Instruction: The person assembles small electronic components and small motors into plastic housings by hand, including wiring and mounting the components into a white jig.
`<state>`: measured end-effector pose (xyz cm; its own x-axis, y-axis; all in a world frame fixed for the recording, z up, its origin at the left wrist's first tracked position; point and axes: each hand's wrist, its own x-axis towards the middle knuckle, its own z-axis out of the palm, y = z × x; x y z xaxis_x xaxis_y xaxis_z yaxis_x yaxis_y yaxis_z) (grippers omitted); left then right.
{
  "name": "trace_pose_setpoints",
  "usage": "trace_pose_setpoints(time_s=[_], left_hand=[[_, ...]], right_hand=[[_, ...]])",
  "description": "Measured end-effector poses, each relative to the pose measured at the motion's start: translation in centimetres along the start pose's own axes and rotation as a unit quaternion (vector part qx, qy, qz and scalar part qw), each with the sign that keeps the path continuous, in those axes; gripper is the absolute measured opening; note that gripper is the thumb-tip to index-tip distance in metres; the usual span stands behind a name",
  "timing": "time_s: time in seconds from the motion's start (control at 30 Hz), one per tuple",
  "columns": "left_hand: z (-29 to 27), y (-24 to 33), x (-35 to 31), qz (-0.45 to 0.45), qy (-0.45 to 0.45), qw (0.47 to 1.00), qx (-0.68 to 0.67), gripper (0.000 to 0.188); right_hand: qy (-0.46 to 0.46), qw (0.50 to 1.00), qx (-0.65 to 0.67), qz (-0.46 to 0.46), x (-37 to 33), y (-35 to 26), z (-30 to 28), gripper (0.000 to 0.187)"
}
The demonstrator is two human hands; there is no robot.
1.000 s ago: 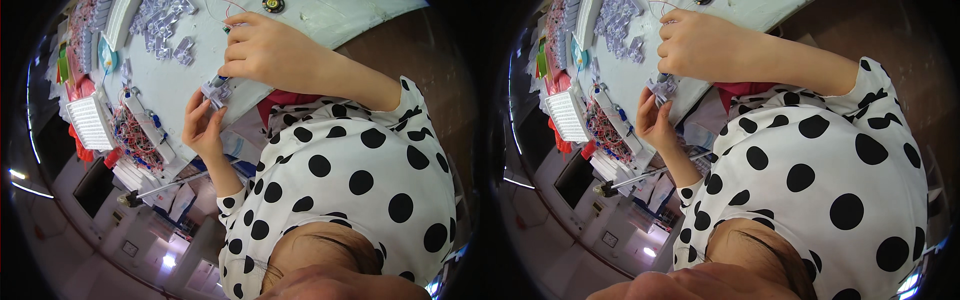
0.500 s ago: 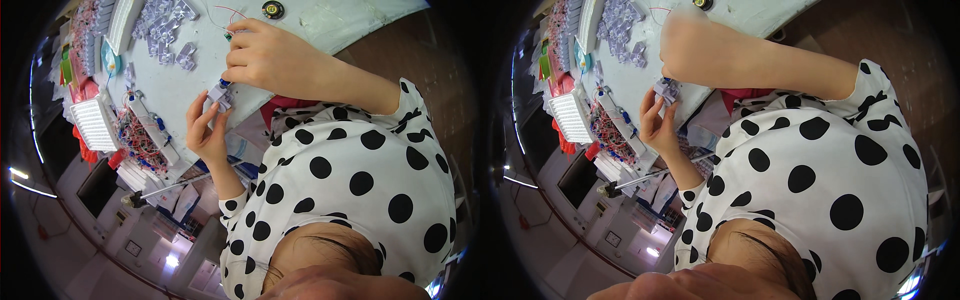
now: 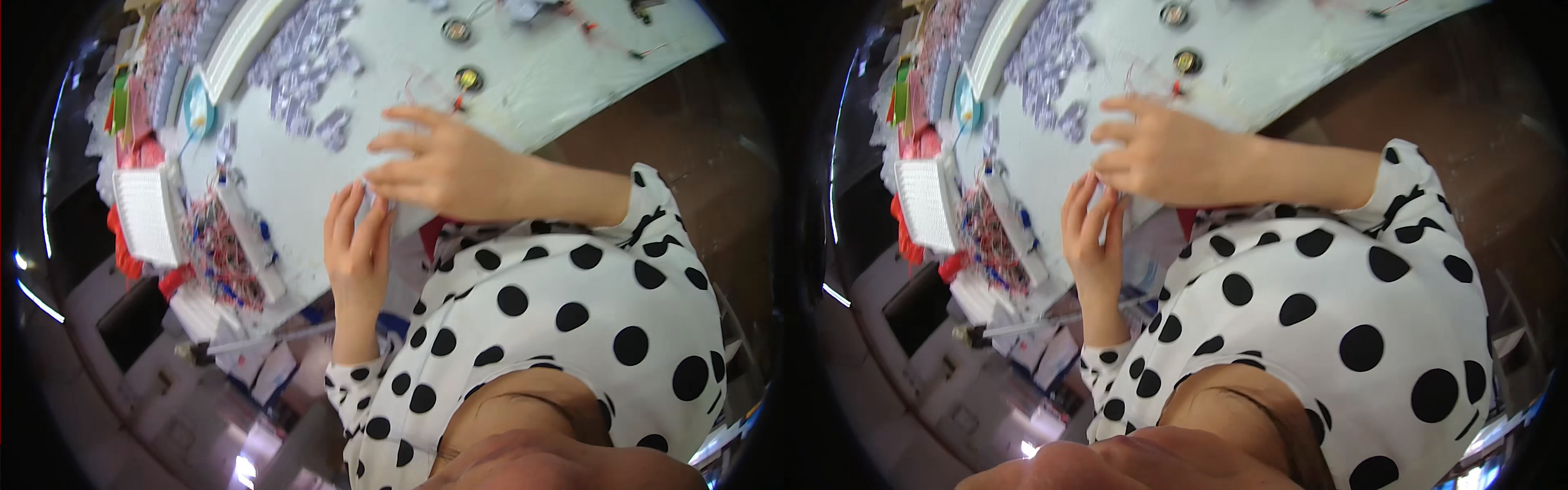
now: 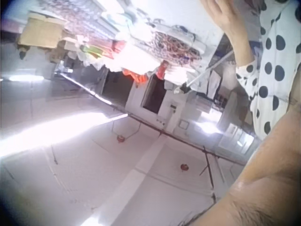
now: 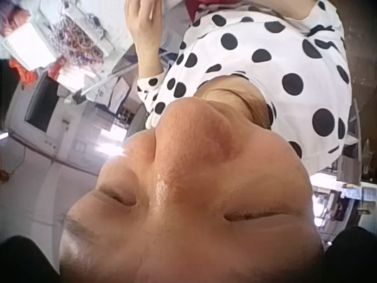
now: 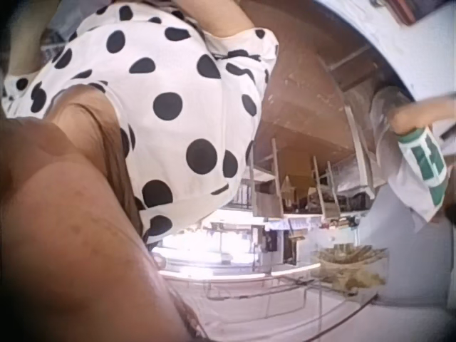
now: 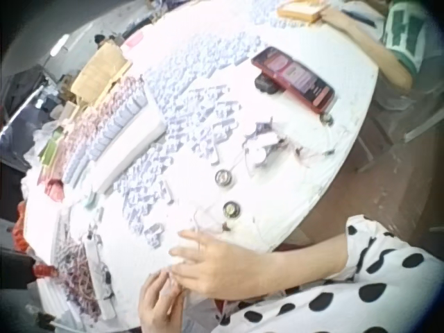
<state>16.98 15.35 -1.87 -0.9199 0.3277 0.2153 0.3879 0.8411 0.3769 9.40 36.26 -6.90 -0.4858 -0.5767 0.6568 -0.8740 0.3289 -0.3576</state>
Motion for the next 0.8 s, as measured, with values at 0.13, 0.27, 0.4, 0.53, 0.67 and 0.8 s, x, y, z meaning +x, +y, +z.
trace_pose_setpoints(time_s=[0.13,0.27,0.4,0.53,0.67,0.8], left_hand=[[1.0,0.0,-2.1,0.039,-0.026,0.995,0.087,0.036],[1.8,-0.5,-3.7,0.04,-0.012,0.995,0.09,0.044],[2.6,-0.9,-4.1,0.042,-0.003,0.997,0.064,0.048],[1.0,-1.3,-3.1,0.068,-0.022,0.996,0.052,0.049],[-0.3,-1.7,-2.4,0.084,-0.049,0.995,0.033,0.046],[0.2,-2.5,-3.0,0.114,-0.048,0.992,0.04,0.043]], right_hand=[[-0.032,0.999,-0.026,-0.011,-0.2,-0.6,0.9,0.021],[-0.042,0.999,-0.03,-0.017,0.1,-1.0,0.6,0.024],[-0.047,0.998,-0.028,-0.009,0.0,-1.0,0.5,0.029],[-0.059,0.997,-0.048,-0.023,0.4,-1.0,0.2,0.029],[-0.045,0.998,-0.049,-0.013,-0.3,-1.0,0.3,0.031],[-0.034,0.999,-0.032,-0.002,-0.6,-1.4,1.4,0.03]])
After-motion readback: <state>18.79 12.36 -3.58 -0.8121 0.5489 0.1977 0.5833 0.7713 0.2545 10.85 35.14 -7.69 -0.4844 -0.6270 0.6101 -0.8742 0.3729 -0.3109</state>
